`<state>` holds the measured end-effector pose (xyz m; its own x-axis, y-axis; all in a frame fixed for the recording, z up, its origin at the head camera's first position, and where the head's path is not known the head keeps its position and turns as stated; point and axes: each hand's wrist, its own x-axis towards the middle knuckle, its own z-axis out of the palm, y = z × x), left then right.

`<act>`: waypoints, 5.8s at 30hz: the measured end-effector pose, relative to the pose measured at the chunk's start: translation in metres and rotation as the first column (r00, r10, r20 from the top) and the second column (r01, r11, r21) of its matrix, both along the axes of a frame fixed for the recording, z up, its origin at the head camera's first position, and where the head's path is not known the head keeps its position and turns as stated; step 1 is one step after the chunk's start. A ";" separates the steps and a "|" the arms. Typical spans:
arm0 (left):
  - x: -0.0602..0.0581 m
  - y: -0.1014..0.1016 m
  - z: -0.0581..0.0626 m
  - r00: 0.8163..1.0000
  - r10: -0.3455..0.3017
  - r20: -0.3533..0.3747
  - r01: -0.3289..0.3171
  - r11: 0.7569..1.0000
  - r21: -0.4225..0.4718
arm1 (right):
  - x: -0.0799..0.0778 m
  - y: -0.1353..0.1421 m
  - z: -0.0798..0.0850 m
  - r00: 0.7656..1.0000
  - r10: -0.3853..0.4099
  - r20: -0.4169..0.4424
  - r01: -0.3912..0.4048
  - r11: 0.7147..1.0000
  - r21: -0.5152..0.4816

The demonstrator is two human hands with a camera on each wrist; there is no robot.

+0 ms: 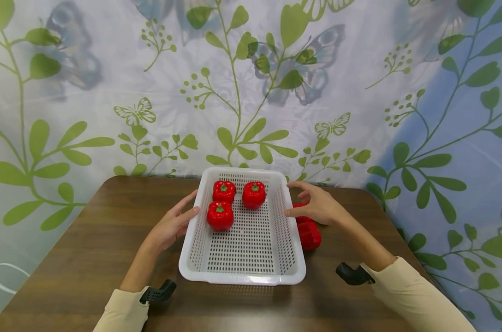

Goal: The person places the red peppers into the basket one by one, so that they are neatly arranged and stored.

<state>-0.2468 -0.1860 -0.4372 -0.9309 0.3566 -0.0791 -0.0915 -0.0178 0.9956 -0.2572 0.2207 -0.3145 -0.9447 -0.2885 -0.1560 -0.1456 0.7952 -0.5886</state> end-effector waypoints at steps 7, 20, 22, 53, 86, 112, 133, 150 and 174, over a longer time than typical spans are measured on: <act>0.003 0.001 -0.004 1.000 -0.001 -0.008 0.001 1.000 0.007 | 0.006 0.029 -0.011 0.999 0.004 0.054 -0.002 0.999 -0.035; 0.007 0.001 -0.005 1.000 -0.010 -0.019 0.011 1.000 0.028 | 0.017 0.064 -0.047 0.982 0.043 0.183 -0.015 0.988 -0.152; 0.007 0.001 -0.006 1.000 -0.011 -0.019 0.011 1.000 0.025 | 0.019 0.068 -0.052 0.977 0.050 0.206 -0.016 0.987 -0.163; 0.006 0.001 -0.004 1.000 -0.009 -0.017 0.009 1.000 0.013 | 0.024 0.075 -0.087 0.963 0.022 0.270 0.049 0.967 -0.250; 0.008 0.001 -0.001 1.000 0.005 -0.007 -0.005 1.000 0.005 | 0.022 0.078 -0.093 0.964 0.039 0.262 0.039 0.957 -0.288; 0.008 0.001 -0.002 1.000 -0.002 -0.023 0.002 1.000 0.005 | 0.023 0.082 -0.077 0.972 0.035 0.231 0.023 0.969 -0.245; 0.009 0.002 -0.003 1.000 -0.002 -0.030 0.002 1.000 -0.004 | 0.024 0.069 -0.040 0.996 -0.089 0.020 0.091 0.988 -0.127; 0.009 0.001 -0.004 1.000 -0.004 -0.030 0.004 1.000 0.006 | 0.020 0.054 -0.022 0.972 -0.200 -0.122 0.190 0.978 -0.090; 0.010 0.001 -0.002 1.000 0.012 -0.011 -0.012 1.000 0.005 | 0.011 -0.001 -0.012 0.946 -0.259 -0.196 0.210 0.948 -0.238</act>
